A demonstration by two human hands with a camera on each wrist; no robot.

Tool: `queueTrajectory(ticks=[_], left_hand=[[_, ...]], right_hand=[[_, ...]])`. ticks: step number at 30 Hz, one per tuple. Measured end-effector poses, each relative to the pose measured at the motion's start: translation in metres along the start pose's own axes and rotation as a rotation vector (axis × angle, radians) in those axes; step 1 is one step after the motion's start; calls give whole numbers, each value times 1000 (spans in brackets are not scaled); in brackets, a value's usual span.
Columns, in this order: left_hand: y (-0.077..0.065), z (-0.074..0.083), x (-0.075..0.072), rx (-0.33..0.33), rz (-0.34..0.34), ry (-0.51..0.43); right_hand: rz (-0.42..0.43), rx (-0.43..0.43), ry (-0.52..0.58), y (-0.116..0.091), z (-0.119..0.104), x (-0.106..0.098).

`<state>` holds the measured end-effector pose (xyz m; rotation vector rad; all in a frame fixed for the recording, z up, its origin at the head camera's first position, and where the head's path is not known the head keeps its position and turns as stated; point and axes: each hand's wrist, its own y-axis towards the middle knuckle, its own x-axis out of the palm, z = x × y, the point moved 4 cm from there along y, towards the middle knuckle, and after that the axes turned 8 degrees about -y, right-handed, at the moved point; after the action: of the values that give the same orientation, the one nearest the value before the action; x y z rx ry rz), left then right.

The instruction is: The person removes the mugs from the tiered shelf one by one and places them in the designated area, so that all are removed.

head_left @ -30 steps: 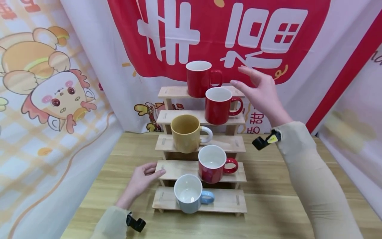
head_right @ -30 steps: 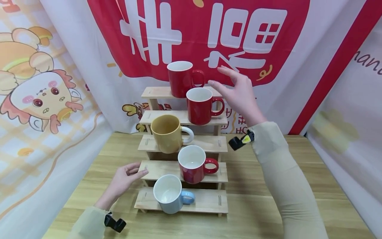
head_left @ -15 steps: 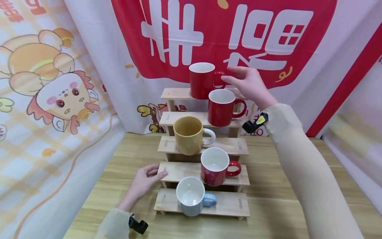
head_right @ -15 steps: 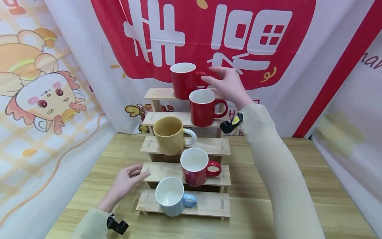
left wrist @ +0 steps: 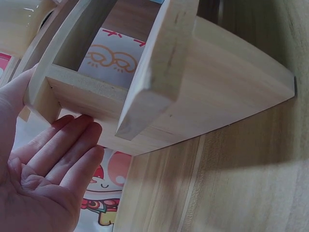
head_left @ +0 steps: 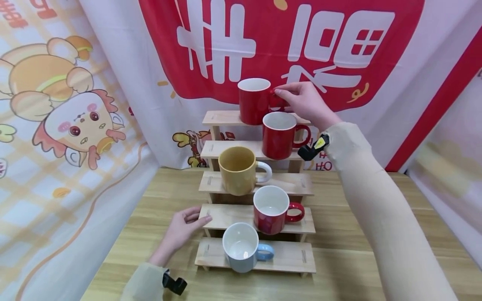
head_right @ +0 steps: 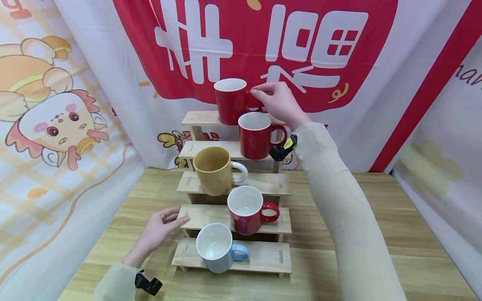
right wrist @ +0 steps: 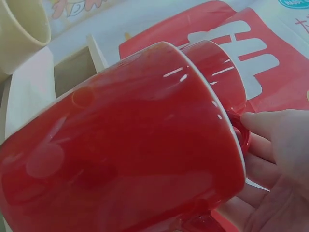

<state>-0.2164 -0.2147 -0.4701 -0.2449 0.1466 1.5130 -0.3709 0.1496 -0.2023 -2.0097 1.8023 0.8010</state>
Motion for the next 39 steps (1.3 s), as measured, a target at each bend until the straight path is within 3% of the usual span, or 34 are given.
queueTrajectory(ticks=[12, 21, 30, 39], left_hand=[[2, -3, 0, 9, 1, 0], [2, -4, -1, 12, 10, 12], [4, -2, -1, 21, 13, 16], [2, -2, -1, 25, 14, 10]], right_hand=[[-67, 76, 175, 1, 9, 1], [8, 25, 202, -8, 15, -6], [122, -8, 288, -24, 21, -38], [208, -32, 453, -50, 40, -82]])
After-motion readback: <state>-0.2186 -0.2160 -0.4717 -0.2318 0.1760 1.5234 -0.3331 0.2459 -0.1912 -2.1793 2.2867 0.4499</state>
